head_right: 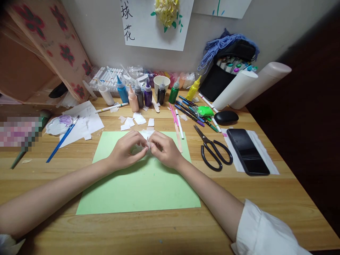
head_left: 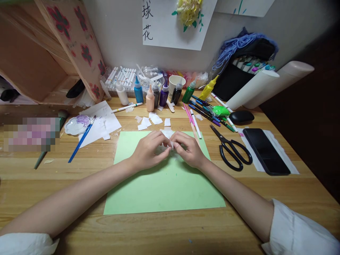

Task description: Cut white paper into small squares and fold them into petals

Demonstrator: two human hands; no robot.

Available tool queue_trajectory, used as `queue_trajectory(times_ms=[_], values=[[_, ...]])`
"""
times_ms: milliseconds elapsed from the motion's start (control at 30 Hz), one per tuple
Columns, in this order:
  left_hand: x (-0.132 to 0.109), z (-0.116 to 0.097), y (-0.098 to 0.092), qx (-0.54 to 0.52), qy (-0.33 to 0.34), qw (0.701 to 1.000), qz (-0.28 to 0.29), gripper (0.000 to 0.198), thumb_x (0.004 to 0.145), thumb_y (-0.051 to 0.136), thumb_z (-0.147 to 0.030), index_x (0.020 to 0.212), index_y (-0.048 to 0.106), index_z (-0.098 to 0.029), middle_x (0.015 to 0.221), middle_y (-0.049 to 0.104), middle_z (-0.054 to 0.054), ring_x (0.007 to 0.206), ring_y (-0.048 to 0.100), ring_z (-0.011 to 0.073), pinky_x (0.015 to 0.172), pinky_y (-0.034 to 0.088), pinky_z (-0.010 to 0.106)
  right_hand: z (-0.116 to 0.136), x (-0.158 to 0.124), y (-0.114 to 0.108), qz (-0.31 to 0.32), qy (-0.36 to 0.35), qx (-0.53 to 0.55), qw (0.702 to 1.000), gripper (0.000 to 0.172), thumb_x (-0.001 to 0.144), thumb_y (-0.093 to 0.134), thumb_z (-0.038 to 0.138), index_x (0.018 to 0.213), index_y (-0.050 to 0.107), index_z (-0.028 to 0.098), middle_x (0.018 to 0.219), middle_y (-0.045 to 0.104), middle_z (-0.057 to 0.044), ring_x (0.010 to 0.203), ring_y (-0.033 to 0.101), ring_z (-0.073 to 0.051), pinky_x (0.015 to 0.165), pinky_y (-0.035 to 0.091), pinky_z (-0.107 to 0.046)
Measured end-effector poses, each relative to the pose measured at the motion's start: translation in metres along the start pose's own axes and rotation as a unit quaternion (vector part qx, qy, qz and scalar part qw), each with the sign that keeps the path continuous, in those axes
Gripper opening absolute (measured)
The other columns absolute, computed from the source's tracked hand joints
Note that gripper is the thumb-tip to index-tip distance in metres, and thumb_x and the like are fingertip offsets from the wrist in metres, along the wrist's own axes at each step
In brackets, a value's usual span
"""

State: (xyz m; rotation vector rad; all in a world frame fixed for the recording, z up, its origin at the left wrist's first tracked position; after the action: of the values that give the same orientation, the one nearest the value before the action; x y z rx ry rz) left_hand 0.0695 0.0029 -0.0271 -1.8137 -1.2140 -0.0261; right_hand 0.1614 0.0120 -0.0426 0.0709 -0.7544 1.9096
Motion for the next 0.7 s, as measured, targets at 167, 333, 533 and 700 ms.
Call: queue_trajectory(times_ms=[167, 333, 533, 700], values=[[0.0005, -0.0002, -0.0001, 0.002, 0.002, 1.000, 0.002, 0.006, 0.082, 0.052, -0.022, 0.080, 0.053, -0.017, 0.073, 0.056, 0.002, 0.072, 0.051, 0.0135, 0.066, 0.041, 0.026, 0.0011, 0.0003, 0.0007, 0.000, -0.003, 0.000, 1.000, 0.020, 0.089, 0.041, 0.023, 0.071, 0.049, 0.019, 0.072, 0.052, -0.002, 0.068, 0.049, -0.015, 0.061, 0.038, -0.028], [0.0004, 0.0012, 0.0012, 0.008, 0.004, 1.000, 0.003, 0.005, 0.082, 0.052, -0.021, 0.080, 0.053, -0.017, 0.073, 0.056, 0.002, 0.071, 0.050, 0.0136, 0.065, 0.040, 0.027, 0.0001, 0.0004, 0.0019, 0.004, 0.005, -0.015, 1.000, 0.015, 0.086, 0.047, 0.021, 0.071, 0.048, 0.019, 0.073, 0.051, -0.001, 0.064, 0.046, -0.013, 0.055, 0.036, -0.026], [0.0006, -0.0001, 0.0014, 0.004, 0.000, 1.000, 0.011, 0.004, 0.081, 0.051, -0.021, 0.081, 0.053, -0.018, 0.075, 0.056, 0.002, 0.073, 0.051, 0.0143, 0.067, 0.041, 0.028, 0.0018, -0.0004, 0.0028, 0.004, -0.003, -0.038, 0.999, 0.014, 0.085, 0.046, 0.018, 0.071, 0.048, 0.019, 0.072, 0.051, -0.001, 0.062, 0.045, -0.013, 0.056, 0.035, -0.026], [0.0007, -0.0012, 0.0000, -0.008, -0.015, 1.000, 0.025, 0.007, 0.080, 0.051, -0.023, 0.084, 0.053, -0.018, 0.077, 0.057, 0.003, 0.074, 0.051, 0.0153, 0.069, 0.042, 0.029, 0.0045, -0.0019, 0.0027, -0.007, -0.016, -0.066, 0.998, 0.013, 0.083, 0.047, 0.017, 0.071, 0.047, 0.020, 0.069, 0.048, 0.000, 0.060, 0.043, -0.013, 0.056, 0.034, -0.026]])
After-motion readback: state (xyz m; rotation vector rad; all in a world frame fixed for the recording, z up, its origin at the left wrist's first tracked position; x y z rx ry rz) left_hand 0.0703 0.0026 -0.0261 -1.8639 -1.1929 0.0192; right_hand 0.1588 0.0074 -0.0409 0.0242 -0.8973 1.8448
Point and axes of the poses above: each hand's wrist, its own x-axis towards the middle knuckle, its own y-axis out of the palm, z = x × y, the point moved 9 cm from there along x, towards the middle knuckle
